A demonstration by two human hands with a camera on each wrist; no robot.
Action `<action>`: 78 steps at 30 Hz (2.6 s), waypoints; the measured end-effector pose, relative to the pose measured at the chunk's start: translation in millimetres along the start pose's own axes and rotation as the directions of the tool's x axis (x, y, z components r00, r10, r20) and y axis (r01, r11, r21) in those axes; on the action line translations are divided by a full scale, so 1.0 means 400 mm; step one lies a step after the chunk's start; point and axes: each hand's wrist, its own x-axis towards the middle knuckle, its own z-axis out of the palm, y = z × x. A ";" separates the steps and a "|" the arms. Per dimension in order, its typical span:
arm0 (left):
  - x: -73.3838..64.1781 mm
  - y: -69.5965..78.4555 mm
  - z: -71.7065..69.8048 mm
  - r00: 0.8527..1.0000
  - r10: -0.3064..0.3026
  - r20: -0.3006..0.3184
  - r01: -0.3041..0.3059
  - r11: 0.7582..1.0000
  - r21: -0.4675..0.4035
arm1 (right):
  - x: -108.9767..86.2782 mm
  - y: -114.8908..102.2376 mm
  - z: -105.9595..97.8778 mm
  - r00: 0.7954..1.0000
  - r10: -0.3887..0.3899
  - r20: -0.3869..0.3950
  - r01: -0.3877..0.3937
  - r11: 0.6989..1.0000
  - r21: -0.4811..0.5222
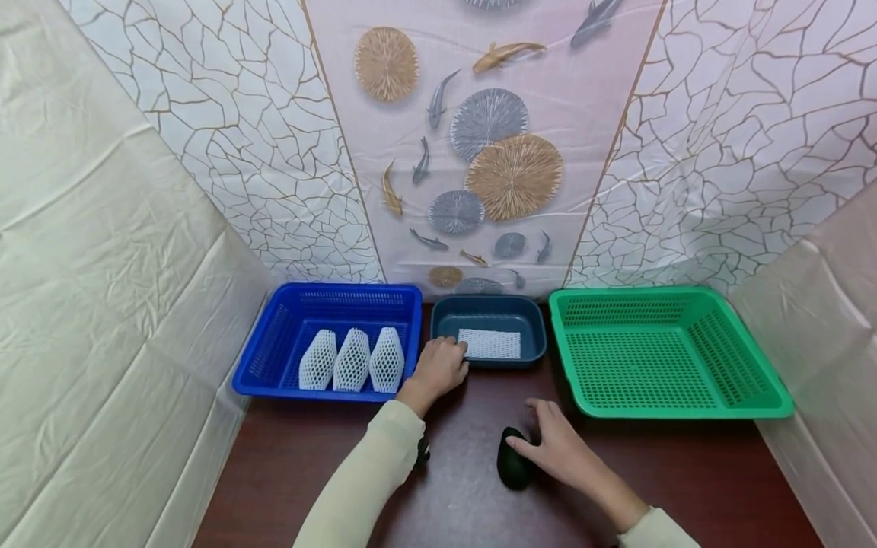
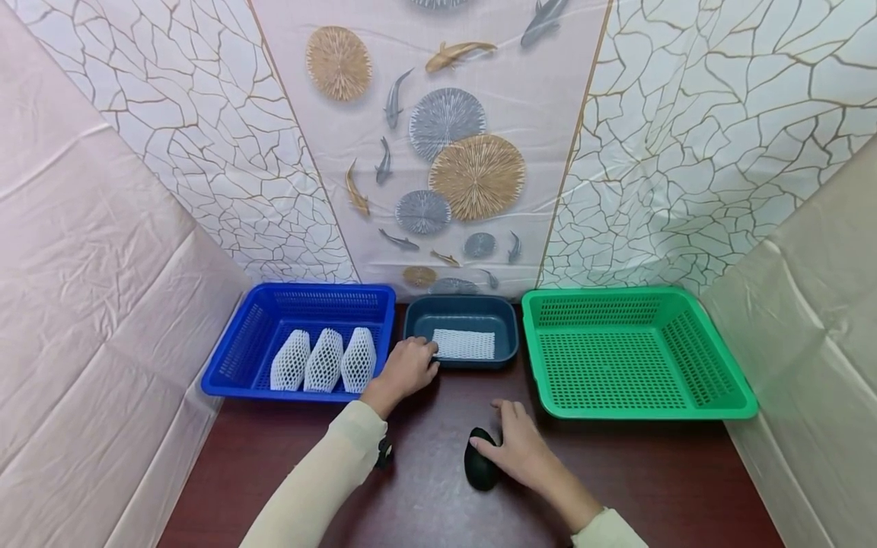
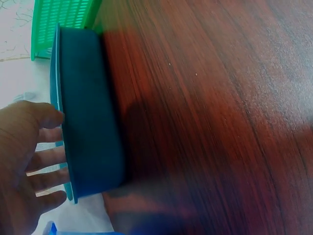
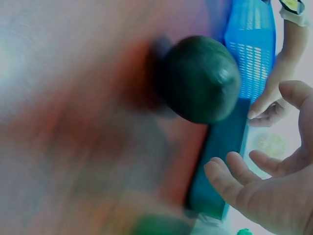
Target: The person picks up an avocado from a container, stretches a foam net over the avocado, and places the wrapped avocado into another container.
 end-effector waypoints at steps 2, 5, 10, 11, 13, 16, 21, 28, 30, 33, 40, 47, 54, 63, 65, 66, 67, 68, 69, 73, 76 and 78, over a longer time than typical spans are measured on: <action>0.007 0.005 -0.001 1.000 -0.002 -0.007 0.002 1.000 -0.003 | 0.002 -0.007 -0.017 1.000 -0.022 -0.007 0.021 1.000 -0.010; 0.019 0.012 -0.002 1.000 -0.012 -0.020 0.012 1.000 -0.006 | 0.008 -0.014 -0.040 0.998 -0.061 -0.015 0.061 0.997 -0.045; 0.051 0.027 0.000 0.999 -0.015 -0.035 0.015 1.000 -0.008 | 0.022 -0.022 -0.081 0.991 -0.127 -0.047 0.121 0.987 -0.107; 0.059 0.031 0.001 1.000 -0.018 -0.026 0.018 1.000 -0.018 | 0.026 -0.024 -0.090 0.989 -0.137 -0.057 0.129 0.985 -0.117; 0.075 0.039 0.003 1.000 -0.025 -0.001 0.025 0.999 -0.038 | 0.034 -0.026 -0.104 0.985 -0.156 -0.078 0.145 0.980 -0.133; 0.096 0.046 0.010 0.999 -0.033 0.039 0.036 0.997 -0.068 | 0.050 -0.025 -0.119 0.972 -0.211 -0.107 0.193 0.969 -0.157; 0.126 0.047 0.018 0.994 -0.061 0.094 0.071 0.992 -0.106 | 0.091 -0.025 -0.137 0.941 -0.311 -0.133 0.277 0.935 -0.224; 0.150 0.039 0.018 0.978 -0.119 0.172 0.148 0.974 -0.170 | 0.159 -0.032 -0.162 0.944 -0.326 -0.056 0.290 0.897 -0.334; 0.154 0.038 0.020 0.972 -0.127 0.196 0.165 0.968 -0.189 | 0.175 -0.031 -0.165 0.946 -0.323 -0.027 0.292 0.887 -0.358; 0.161 0.038 0.025 0.962 -0.138 0.236 0.188 0.961 -0.204 | 0.192 -0.033 -0.169 0.951 -0.310 0.015 0.291 0.873 -0.392; 0.170 0.037 0.027 0.931 -0.180 0.317 0.257 0.942 -0.218 | 0.217 -0.052 -0.177 0.969 -0.233 0.083 0.247 0.896 -0.369; 0.177 0.018 0.038 0.917 -0.173 0.359 0.267 0.935 -0.234 | 0.234 -0.065 -0.181 0.969 -0.205 0.139 0.242 0.901 -0.359; 0.184 -0.001 0.048 0.921 -0.148 0.361 0.253 0.931 -0.264 | 0.243 -0.069 -0.183 0.971 -0.171 0.165 0.219 0.914 -0.342; 0.190 -0.009 0.060 0.916 -0.184 0.356 0.293 0.914 -0.282 | 0.255 -0.072 -0.175 0.976 -0.142 0.165 0.188 0.932 -0.310; 0.190 -0.010 0.063 0.918 -0.191 0.348 0.304 0.902 -0.305 | 0.259 -0.070 -0.174 0.977 -0.143 0.156 0.185 0.938 -0.294; 0.190 -0.009 0.063 0.919 -0.194 0.342 0.309 0.895 -0.322 | 0.261 -0.069 -0.174 0.979 -0.137 0.151 0.176 0.943 -0.283; 0.190 -0.009 0.063 0.921 -0.199 0.334 0.314 0.887 -0.338 | 0.263 -0.068 -0.175 0.980 -0.139 0.145 0.175 0.946 -0.274; 0.190 -0.008 0.061 0.924 -0.204 0.323 0.317 0.880 -0.352 | 0.265 -0.067 -0.176 0.981 -0.140 0.136 0.172 0.948 -0.267; 0.190 -0.007 0.059 0.928 -0.208 0.311 0.320 0.872 -0.372 | 0.267 -0.066 -0.178 0.982 -0.142 0.126 0.171 0.951 -0.257; 0.183 -0.005 0.034 0.938 -0.220 0.268 0.321 0.843 -0.432 | 0.274 -0.068 -0.183 0.986 -0.148 0.072 0.161 0.963 -0.217; 0.177 -0.004 0.013 0.949 -0.215 0.229 0.299 0.843 -0.448 | 0.283 -0.070 -0.184 0.989 -0.150 0.016 0.150 0.969 -0.197; 0.174 -0.003 -0.004 0.957 -0.210 0.200 0.281 0.842 -0.460 | 0.293 -0.070 -0.184 0.988 -0.153 -0.027 0.146 0.973 -0.177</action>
